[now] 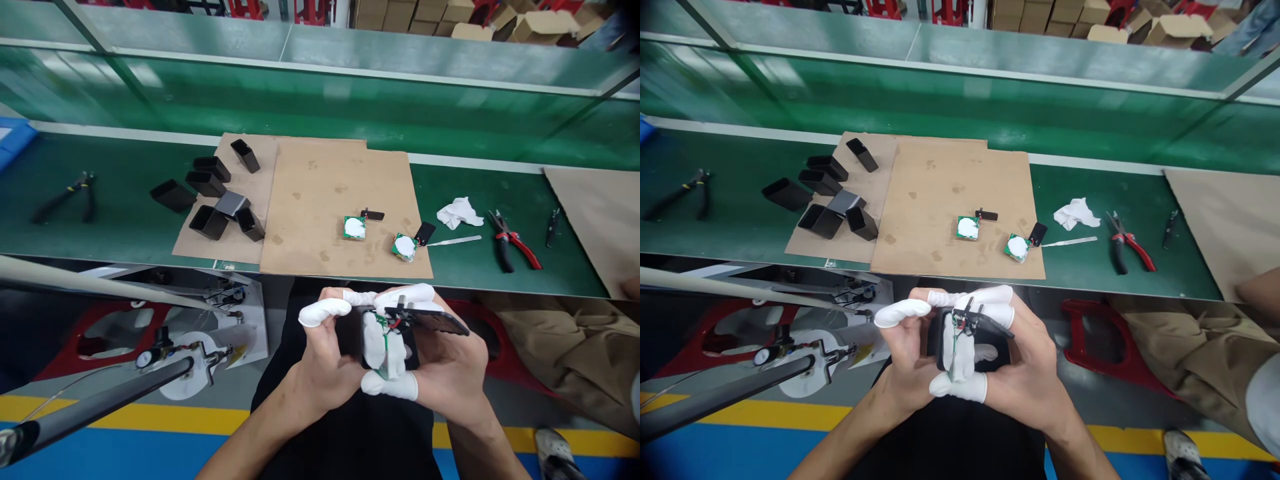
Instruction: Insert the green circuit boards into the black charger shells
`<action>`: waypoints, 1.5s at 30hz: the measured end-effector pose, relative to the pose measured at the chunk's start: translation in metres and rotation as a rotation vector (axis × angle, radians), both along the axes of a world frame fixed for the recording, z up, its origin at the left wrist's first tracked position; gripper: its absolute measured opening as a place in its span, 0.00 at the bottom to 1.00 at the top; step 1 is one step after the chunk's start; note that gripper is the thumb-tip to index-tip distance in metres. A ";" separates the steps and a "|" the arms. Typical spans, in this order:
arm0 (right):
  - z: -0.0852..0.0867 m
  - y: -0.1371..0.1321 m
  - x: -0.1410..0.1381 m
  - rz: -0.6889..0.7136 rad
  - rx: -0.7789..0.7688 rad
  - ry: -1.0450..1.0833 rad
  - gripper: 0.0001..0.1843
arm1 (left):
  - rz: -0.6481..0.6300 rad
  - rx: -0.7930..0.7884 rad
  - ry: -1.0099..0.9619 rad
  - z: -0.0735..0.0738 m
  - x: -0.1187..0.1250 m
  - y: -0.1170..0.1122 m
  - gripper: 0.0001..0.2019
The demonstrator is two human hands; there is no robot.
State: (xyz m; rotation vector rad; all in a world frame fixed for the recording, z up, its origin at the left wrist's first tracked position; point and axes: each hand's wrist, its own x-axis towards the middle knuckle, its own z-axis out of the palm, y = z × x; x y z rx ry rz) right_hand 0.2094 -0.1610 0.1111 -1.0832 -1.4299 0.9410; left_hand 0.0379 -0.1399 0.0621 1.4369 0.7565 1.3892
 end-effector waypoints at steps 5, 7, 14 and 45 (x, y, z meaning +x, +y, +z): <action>0.000 0.004 -0.002 -0.005 -0.028 -0.022 0.43 | -0.010 -0.016 -0.035 -0.003 0.003 -0.002 0.37; 0.001 0.004 -0.002 -0.010 -0.028 -0.066 0.45 | -0.027 -0.067 -0.059 0.000 0.005 -0.004 0.37; -0.001 0.001 0.008 -0.131 0.104 -0.275 0.48 | -0.029 -0.257 -0.096 0.015 0.009 -0.004 0.41; -0.037 0.018 -0.017 -0.132 -0.159 0.644 0.52 | -0.240 -0.484 -0.127 0.040 -0.022 0.013 0.37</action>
